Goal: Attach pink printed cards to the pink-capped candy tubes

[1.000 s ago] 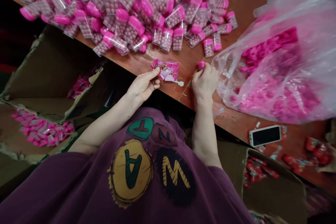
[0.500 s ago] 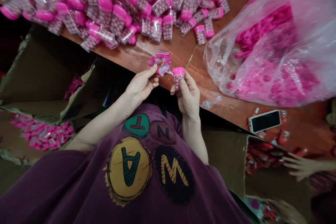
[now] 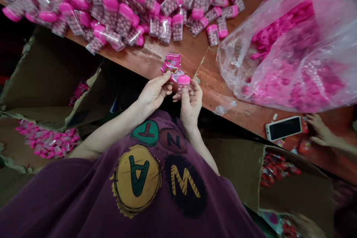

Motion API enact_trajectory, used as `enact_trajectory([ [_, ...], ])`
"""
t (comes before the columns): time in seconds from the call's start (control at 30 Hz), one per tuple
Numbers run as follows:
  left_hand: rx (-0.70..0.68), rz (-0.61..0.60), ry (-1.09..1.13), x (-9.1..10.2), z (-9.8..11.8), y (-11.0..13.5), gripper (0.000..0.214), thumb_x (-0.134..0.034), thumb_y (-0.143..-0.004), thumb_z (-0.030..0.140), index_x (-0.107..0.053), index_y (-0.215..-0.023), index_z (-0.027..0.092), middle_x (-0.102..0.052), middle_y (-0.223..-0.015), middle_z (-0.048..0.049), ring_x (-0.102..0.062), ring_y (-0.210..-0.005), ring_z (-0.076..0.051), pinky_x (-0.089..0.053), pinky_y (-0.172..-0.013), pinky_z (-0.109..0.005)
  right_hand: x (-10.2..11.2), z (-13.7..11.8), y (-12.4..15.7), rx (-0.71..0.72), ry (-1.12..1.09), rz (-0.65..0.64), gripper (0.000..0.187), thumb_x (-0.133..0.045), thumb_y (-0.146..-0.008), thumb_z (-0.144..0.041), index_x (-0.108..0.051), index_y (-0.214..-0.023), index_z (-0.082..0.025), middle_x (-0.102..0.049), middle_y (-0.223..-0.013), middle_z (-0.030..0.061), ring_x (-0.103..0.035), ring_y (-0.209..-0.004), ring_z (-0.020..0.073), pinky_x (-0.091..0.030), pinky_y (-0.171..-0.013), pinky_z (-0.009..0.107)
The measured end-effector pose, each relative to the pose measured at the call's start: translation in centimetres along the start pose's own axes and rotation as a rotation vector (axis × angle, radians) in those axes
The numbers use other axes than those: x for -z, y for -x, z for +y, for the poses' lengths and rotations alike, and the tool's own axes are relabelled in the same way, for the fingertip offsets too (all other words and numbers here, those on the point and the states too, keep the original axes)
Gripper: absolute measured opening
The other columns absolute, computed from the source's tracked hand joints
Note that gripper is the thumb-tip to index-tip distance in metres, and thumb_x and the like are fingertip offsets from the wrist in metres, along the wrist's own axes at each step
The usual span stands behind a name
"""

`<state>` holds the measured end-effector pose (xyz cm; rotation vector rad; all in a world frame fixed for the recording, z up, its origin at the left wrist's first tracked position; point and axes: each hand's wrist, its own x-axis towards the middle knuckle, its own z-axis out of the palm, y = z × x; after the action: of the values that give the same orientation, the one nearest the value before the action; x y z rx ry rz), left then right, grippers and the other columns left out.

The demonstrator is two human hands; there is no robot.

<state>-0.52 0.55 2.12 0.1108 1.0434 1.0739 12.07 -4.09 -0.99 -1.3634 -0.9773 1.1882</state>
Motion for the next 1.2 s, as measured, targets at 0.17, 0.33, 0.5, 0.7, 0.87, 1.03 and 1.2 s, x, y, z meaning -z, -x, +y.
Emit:
enact_trajectory([
  [0.17, -0.035, -0.021, -0.056, 0.3, -0.58, -0.23, 0.035, -0.083, -0.095, 0.038, -0.065, -0.073, 0.016, -0.06, -0.061, 0.0018, -0.052, -0.052, -0.006, -0.04, -0.051, -0.021, -0.24, -0.07, 0.14, -0.025, -0.04, -0.025, 0.048, -0.067, -0.099, -0.06, -0.051, -0.135, -0.033, -0.07, -0.109, 0.0034, -0.071, -0.074, 0.0143, -0.063, -0.065, 0.033],
  [0.33, -0.074, -0.044, -0.133, 0.34, -0.44, 0.19, 0.041, -0.085, -0.091, 0.045, -0.066, -0.071, 0.016, -0.062, -0.061, 0.0002, -0.053, -0.052, -0.006, -0.042, -0.053, -0.02, -0.39, 0.31, 0.38, -0.008, -0.04, -0.01, 0.048, -0.07, -0.098, -0.058, -0.05, -0.134, -0.033, -0.07, -0.11, 0.003, -0.069, -0.069, 0.0121, -0.06, -0.06, 0.03],
  [0.5, -0.099, -0.015, -0.156, 0.08, -0.19, 0.51, 0.041, -0.09, -0.086, 0.044, -0.067, -0.07, 0.016, -0.063, -0.061, 0.0, -0.055, -0.054, -0.006, -0.04, -0.051, -0.019, -0.33, 0.64, 0.24, -0.01, 0.019, -0.018, 0.053, -0.07, -0.096, -0.063, -0.051, -0.136, -0.034, -0.069, -0.107, 0.0025, -0.063, -0.067, 0.0106, -0.054, -0.053, 0.026],
  [0.7, -0.066, -0.028, -0.176, 0.18, -0.39, 0.38, 0.041, -0.091, -0.085, 0.043, -0.067, -0.068, 0.016, -0.06, -0.057, 0.0012, -0.052, -0.05, -0.006, -0.039, -0.051, -0.022, -0.18, 0.45, -0.29, -0.206, -0.202, -0.137, 0.057, -0.07, -0.093, -0.068, -0.052, -0.133, -0.031, -0.066, -0.091, -0.0027, -0.053, -0.053, 0.008, -0.043, -0.043, 0.024],
  [0.87, -0.06, -0.017, -0.209, 0.37, -0.4, 0.34, 0.048, -0.091, -0.084, 0.048, -0.063, -0.063, 0.016, -0.059, -0.055, 0.0005, -0.051, -0.05, -0.006, -0.034, -0.05, -0.022, -0.23, 0.63, 0.17, -0.103, -0.064, -0.145, 0.056, -0.07, -0.095, -0.066, -0.054, -0.136, -0.032, -0.07, -0.088, -0.002, -0.06, -0.06, 0.0117, -0.05, -0.05, 0.026],
  [1.03, -0.061, -0.054, -0.193, 0.52, -0.19, 0.32, 0.049, -0.093, -0.081, 0.053, -0.064, -0.065, 0.016, -0.057, -0.056, 0.002, -0.045, -0.048, -0.004, -0.028, -0.047, -0.022, 0.18, 0.71, 0.6, 0.118, 0.242, -0.118, 0.053, -0.066, -0.099, -0.063, -0.057, -0.14, -0.031, -0.077, -0.118, 0.0066, -0.075, -0.099, 0.0218, -0.064, -0.096, 0.044],
  [1.2, -0.047, -0.056, -0.202, 0.65, -0.04, 0.17, 0.055, -0.091, -0.08, 0.059, -0.061, -0.064, 0.016, -0.055, -0.056, 0.0027, -0.045, -0.048, -0.004, -0.029, -0.047, -0.021, 0.1, 0.01, 0.18, 0.087, 0.145, -0.168, 0.05, -0.067, -0.099, -0.061, -0.057, -0.137, -0.031, -0.077, -0.112, 0.0049, -0.074, -0.092, 0.0197, -0.064, -0.093, 0.043],
])
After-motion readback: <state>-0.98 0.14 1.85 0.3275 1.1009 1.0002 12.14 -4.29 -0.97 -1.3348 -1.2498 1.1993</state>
